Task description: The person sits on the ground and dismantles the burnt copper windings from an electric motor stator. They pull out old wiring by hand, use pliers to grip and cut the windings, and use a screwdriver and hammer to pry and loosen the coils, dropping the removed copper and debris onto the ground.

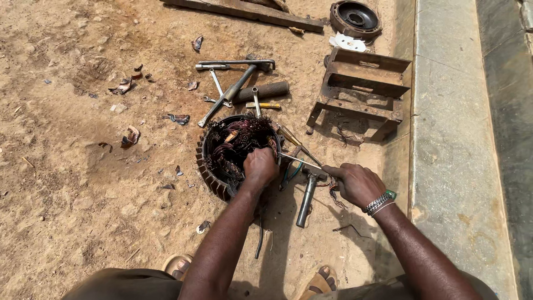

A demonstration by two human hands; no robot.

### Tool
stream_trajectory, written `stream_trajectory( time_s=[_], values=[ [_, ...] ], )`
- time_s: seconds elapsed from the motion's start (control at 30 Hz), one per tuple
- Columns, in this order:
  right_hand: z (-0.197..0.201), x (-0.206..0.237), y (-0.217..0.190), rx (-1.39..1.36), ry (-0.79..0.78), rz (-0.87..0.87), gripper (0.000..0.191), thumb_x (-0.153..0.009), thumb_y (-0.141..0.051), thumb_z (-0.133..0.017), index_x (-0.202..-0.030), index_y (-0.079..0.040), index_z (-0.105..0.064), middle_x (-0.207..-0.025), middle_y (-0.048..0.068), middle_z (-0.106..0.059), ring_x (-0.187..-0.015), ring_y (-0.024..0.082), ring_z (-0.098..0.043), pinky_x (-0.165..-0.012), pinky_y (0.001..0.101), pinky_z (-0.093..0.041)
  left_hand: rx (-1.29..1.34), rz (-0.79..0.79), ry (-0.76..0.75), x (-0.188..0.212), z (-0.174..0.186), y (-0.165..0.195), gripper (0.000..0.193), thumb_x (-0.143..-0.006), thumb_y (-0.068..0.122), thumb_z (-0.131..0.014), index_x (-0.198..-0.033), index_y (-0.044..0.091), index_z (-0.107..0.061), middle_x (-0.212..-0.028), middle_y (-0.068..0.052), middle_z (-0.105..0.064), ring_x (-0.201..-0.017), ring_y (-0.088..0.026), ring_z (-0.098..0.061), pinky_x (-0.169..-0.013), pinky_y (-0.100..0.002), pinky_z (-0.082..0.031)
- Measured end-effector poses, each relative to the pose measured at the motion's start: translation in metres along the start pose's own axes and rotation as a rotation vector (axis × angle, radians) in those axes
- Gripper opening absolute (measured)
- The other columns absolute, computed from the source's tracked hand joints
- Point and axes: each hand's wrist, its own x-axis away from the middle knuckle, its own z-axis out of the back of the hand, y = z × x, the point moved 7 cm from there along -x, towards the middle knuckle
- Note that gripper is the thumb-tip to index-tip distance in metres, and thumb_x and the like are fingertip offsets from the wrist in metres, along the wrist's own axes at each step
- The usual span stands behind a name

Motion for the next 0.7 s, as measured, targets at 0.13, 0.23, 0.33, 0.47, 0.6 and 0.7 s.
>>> stream_trajectory(
  time_s=[0.13,0.23,0.33,0.47,0.6,0.7],
  values=[
    [-0.012,-0.002,-0.001,-0.021,0.018,0.08,0.056,-0.085,-0.007,-0.056,-0.133,-0.034,-0.067,-0.084,0.005,-0.069,-0.077,0.022,-0.069,-0.072,0.0416,-0.061,-0.01,0.018,0.004,0.001,-0.001,-0.001,0.024,-0.081,0.013,-0.075,-0.104,0.005,-0.073,-0.1,-0.018,-0.074,-0.096,-0.033,-0.073,-0.086,-0.048,-0.06],
    [-0.01,0.0,-0.002,0.017,0.027,0.088,0.057,-0.086,-0.005,-0.053,-0.134,-0.033,-0.066,-0.087,0.006,-0.068,-0.078,0.023,-0.069,-0.069,0.0421,-0.061,-0.022,0.009,0.003,-0.002,-0.008,-0.004,0.027,-0.08,0.017,-0.078,-0.105,0.008,-0.074,-0.101,-0.018,-0.075,-0.097,-0.034,-0.073,-0.088,-0.048,-0.06],
    [0.0,0.003,-0.015,0.108,-0.042,0.065,0.053,-0.091,-0.006,-0.051,-0.135,-0.033,-0.064,-0.091,0.008,-0.069,-0.085,0.025,-0.07,-0.072,0.0429,-0.061,-0.048,0.017,0.0,-0.005,-0.014,-0.008,0.029,-0.079,0.019,-0.08,-0.106,0.009,-0.074,-0.101,-0.018,-0.075,-0.098,-0.035,-0.073,-0.088,-0.048,-0.061],
    [0.021,-0.009,-0.061,0.18,-0.182,0.059,0.032,-0.096,-0.015,-0.052,-0.122,-0.019,-0.07,-0.104,0.009,-0.071,-0.101,0.025,-0.071,-0.083,0.0441,-0.059,-0.098,-0.011,0.046,-0.006,-0.014,-0.007,0.028,-0.082,0.02,-0.079,-0.106,0.006,-0.075,-0.102,-0.019,-0.075,-0.098,-0.035,-0.073,-0.086,-0.049,-0.061],
    [0.039,-0.059,-0.115,0.163,-0.257,0.032,0.032,-0.106,-0.025,-0.046,-0.118,-0.012,-0.073,-0.113,0.012,-0.072,-0.105,0.028,-0.072,-0.085,0.0488,-0.06,-0.076,0.002,0.045,-0.005,-0.016,-0.01,0.032,-0.081,0.022,-0.079,-0.11,0.009,-0.075,-0.103,-0.019,-0.074,-0.099,-0.036,-0.072,-0.088,-0.048,-0.06],
    [0.042,-0.095,-0.111,0.225,-0.271,0.023,0.032,-0.106,-0.026,-0.049,-0.117,-0.008,-0.073,-0.111,0.013,-0.074,-0.101,0.028,-0.073,-0.082,0.0498,-0.06,-0.045,0.001,0.058,-0.007,-0.019,-0.014,0.04,-0.079,0.023,-0.082,-0.115,0.01,-0.073,-0.106,-0.02,-0.072,-0.1,-0.035,-0.071,-0.089,-0.048,-0.059]
  ],
)
